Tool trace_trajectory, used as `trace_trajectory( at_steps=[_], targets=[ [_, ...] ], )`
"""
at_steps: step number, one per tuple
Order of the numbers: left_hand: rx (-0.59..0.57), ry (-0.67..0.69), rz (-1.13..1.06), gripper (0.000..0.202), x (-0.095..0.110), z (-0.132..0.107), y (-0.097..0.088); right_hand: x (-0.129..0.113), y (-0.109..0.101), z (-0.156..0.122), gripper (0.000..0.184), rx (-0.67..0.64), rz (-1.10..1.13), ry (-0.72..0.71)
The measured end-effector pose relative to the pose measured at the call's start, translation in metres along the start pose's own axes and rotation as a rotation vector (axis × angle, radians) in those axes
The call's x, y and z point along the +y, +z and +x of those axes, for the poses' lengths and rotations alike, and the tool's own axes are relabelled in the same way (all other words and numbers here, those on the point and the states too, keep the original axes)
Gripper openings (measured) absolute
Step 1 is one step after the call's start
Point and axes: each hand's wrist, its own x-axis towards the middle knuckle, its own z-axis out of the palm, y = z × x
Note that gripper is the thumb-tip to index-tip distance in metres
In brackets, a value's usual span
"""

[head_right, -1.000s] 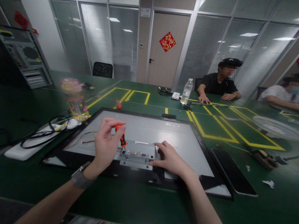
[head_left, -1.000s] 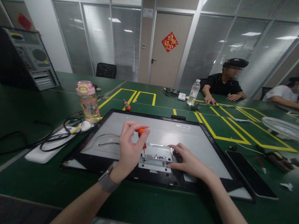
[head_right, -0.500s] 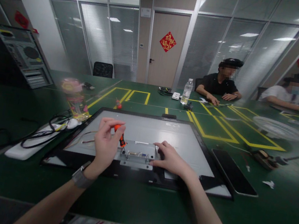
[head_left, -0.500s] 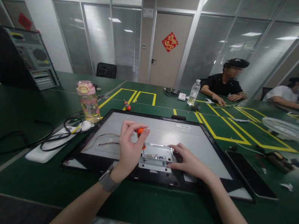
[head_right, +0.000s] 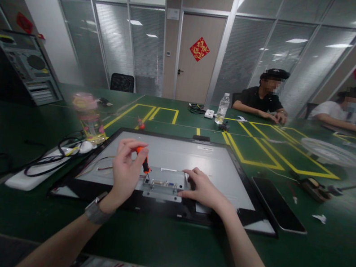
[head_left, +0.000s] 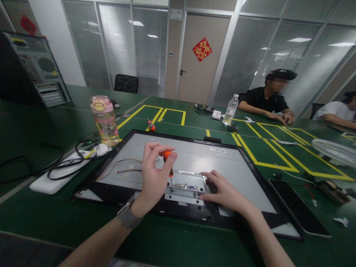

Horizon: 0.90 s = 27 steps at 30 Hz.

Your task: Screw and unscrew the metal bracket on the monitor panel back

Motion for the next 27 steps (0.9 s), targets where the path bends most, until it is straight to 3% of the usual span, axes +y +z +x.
trace_trajectory(
  at_steps=[9,15,22,27],
  targets=[
    [-0.084,-0.078,-0.050,0.025,-0.0014,-0.0006,-0.0020,-0.0031,-0.0011,-0.0009,0.062,-0.004,-0.013,0.009],
    [-0.021,0.036,0.002,0.007,-0.0007,0.0000,-0.0016,-0.0044,-0.0011,-0.0010,0.063,-0.002,-0.023,0.016],
    [-0.074,-0.118,-0.077,0.025,-0.0019,-0.0017,-0.0016,-0.0054,-0.0029,-0.0016,0.061,-0.009,-0.004,0.017],
    [-0.022,0.028,0.001,0.012,-0.0012,-0.0014,-0.0008,-0.0058,-0.0022,-0.0014,0.061,-0.004,-0.014,0.023]
  ],
)
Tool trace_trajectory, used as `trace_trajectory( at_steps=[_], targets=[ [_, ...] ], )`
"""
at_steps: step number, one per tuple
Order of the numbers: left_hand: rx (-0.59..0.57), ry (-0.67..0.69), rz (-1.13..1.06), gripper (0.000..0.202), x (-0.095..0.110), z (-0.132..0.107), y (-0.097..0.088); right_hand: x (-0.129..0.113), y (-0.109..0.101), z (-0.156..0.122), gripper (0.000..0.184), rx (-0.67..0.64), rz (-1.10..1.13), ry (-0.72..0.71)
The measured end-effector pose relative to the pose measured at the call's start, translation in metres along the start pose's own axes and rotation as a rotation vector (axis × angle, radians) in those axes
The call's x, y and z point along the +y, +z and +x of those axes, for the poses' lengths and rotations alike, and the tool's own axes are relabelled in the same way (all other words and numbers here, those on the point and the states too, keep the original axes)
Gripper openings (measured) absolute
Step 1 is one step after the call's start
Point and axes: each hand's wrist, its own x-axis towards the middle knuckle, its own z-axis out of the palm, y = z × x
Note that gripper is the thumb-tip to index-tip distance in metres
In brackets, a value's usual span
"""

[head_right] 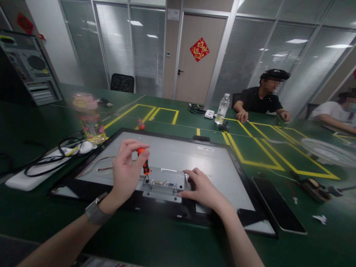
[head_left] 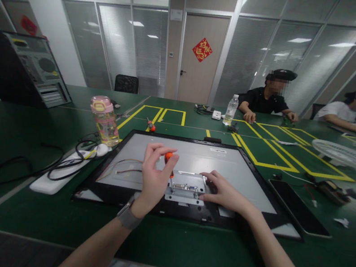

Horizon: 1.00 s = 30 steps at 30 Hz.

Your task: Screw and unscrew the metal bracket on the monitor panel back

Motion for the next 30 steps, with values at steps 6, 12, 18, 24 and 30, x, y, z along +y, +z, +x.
trace_trajectory(
  at_steps=[6,12,18,24,30],
  targets=[
    [-0.030,-0.013,0.011,0.016,0.0051,0.0010,-0.0009,-0.0012,-0.0003,0.0004,0.062,-0.011,0.003,0.008],
    [-0.038,-0.127,-0.079,0.026,0.0029,-0.0015,-0.0017,0.0001,-0.0003,0.0002,0.062,-0.005,0.009,-0.006],
    [-0.098,-0.154,-0.119,0.026,0.0008,-0.0024,-0.0012,-0.0011,-0.0008,-0.0008,0.061,-0.006,0.006,0.000],
    [-0.038,-0.022,0.013,0.009,0.0016,0.0009,-0.0004,0.0028,0.0012,0.0004,0.062,0.003,0.011,-0.007],
    [-0.121,-0.066,-0.075,0.030,0.0010,0.0000,-0.0013,0.0014,0.0005,-0.0003,0.062,-0.003,0.012,-0.003]
  ],
)
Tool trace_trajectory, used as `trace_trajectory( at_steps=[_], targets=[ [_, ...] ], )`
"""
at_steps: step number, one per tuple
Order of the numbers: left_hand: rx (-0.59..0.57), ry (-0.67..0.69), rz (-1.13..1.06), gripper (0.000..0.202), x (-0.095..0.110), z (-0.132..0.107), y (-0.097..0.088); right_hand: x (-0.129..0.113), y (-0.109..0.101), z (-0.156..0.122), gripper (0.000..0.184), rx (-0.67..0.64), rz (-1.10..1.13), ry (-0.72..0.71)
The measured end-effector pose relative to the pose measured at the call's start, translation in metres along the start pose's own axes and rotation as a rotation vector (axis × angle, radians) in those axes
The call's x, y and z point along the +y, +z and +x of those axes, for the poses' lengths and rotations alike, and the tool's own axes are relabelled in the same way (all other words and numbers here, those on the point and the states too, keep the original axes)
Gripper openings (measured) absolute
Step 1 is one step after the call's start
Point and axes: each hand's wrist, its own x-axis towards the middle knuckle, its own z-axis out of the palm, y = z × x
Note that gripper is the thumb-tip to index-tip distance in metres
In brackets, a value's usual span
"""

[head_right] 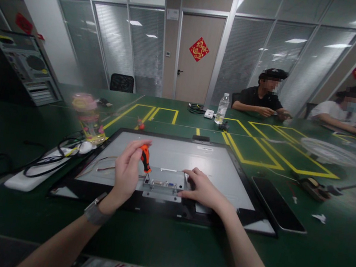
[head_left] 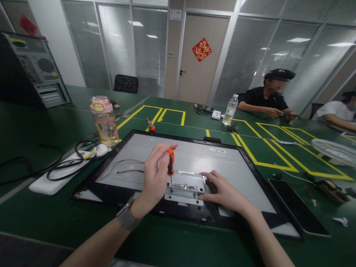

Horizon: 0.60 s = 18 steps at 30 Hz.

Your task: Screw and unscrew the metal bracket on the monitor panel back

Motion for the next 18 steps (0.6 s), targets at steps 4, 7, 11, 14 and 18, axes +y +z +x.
trace_trajectory(
  at_steps=[4,7,11,14,18],
  targets=[
    [0.019,-0.003,0.048,0.020,-0.0007,0.0005,0.0007,0.0004,0.0005,0.0005,0.062,0.004,0.002,0.002],
    [0.064,0.048,0.097,0.009,-0.0003,0.0009,0.0007,0.0008,0.0010,0.0012,0.062,0.010,-0.003,-0.001],
    [0.045,0.041,0.054,0.023,0.0007,-0.0003,-0.0009,0.0013,0.0010,0.0012,0.062,0.009,0.001,-0.013],
    [0.005,0.004,-0.004,0.031,0.0001,-0.0017,-0.0012,0.0016,0.0007,0.0006,0.062,0.006,0.004,-0.010],
    [0.051,-0.081,-0.052,0.024,-0.0024,-0.0028,0.0016,0.0010,0.0004,-0.0002,0.063,0.002,0.013,-0.007]
  ],
)
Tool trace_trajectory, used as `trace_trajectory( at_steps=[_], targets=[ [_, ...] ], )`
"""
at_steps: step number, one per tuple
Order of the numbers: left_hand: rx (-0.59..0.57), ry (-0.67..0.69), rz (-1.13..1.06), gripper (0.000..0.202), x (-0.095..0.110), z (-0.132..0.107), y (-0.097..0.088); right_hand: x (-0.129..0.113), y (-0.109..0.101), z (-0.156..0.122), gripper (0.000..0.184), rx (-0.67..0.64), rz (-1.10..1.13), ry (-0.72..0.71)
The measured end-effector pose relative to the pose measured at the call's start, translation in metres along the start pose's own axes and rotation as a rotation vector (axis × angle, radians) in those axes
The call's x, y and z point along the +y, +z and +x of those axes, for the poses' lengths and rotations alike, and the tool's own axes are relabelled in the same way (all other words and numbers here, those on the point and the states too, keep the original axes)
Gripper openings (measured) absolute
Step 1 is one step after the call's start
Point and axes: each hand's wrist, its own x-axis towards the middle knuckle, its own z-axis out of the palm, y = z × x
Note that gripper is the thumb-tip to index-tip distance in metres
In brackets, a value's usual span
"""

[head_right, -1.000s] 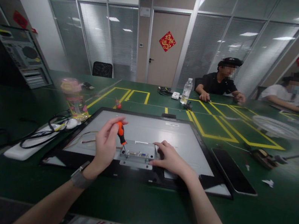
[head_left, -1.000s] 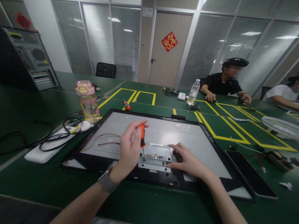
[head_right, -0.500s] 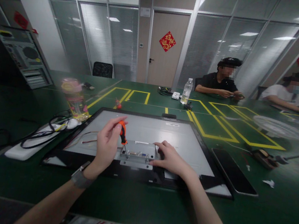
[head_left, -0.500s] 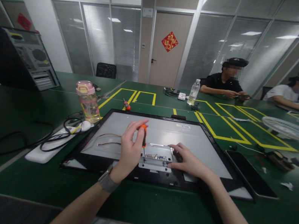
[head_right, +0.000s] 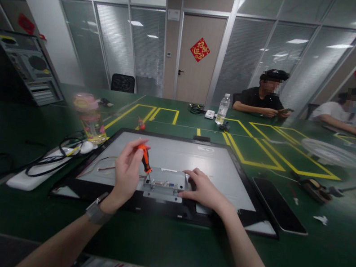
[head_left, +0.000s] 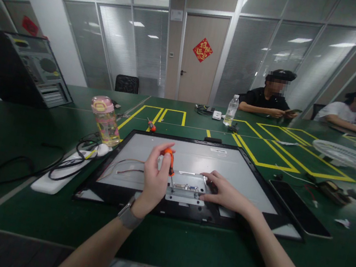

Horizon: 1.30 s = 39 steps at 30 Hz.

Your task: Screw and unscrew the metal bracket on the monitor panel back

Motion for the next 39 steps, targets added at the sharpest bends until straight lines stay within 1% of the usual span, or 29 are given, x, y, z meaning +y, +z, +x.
trace_trajectory(
  at_steps=[2,6,8,12,14,17,18,20,22,24,26,30,35,39],
  targets=[
    [0.029,-0.001,-0.008,0.023,-0.0007,0.0002,0.0015,-0.0005,-0.0001,-0.0001,0.063,-0.001,0.005,0.005],
    [0.045,0.119,0.119,0.010,0.0001,0.0018,0.0012,-0.0007,-0.0001,0.0004,0.062,0.004,0.012,0.003],
    [0.039,0.145,0.148,0.009,0.0010,0.0025,-0.0003,-0.0007,0.0000,0.0007,0.062,0.005,0.008,0.001],
    [-0.024,0.110,0.083,0.025,0.0019,0.0033,-0.0020,-0.0012,0.0000,0.0005,0.061,0.007,0.003,-0.004],
    [-0.014,0.096,0.094,0.022,0.0018,0.0034,-0.0015,-0.0015,0.0000,0.0004,0.062,0.003,0.002,-0.001],
    [0.030,0.120,0.143,0.012,0.0016,0.0034,-0.0007,-0.0016,-0.0001,0.0003,0.063,-0.005,-0.014,0.012],
    [0.032,0.129,0.144,0.013,0.0016,0.0033,-0.0007,-0.0015,-0.0002,0.0003,0.063,-0.007,-0.018,0.012],
    [0.003,0.132,0.112,0.019,0.0014,0.0030,-0.0011,-0.0014,-0.0003,0.0003,0.063,-0.007,-0.017,0.006],
    [-0.041,0.101,0.059,0.027,0.0011,0.0026,-0.0016,-0.0013,-0.0005,0.0004,0.062,-0.005,-0.014,0.004],
    [-0.069,0.054,0.026,0.030,0.0008,0.0022,-0.0017,-0.0015,-0.0005,0.0005,0.063,-0.004,-0.010,0.010],
    [-0.066,0.039,0.052,0.027,0.0008,0.0021,-0.0012,-0.0018,-0.0005,0.0005,0.063,-0.006,-0.004,0.014],
    [-0.006,0.111,0.146,0.016,0.0022,0.0025,-0.0006,-0.0016,-0.0001,0.0005,0.063,-0.007,-0.003,0.012],
    [-0.038,0.125,0.098,0.028,0.0025,0.0028,-0.0018,-0.0001,0.0003,0.0011,0.063,-0.008,0.001,0.017],
    [-0.024,0.104,0.108,0.024,0.0013,0.0035,-0.0016,-0.0003,0.0002,0.0009,0.063,0.001,0.000,0.011]
  ],
)
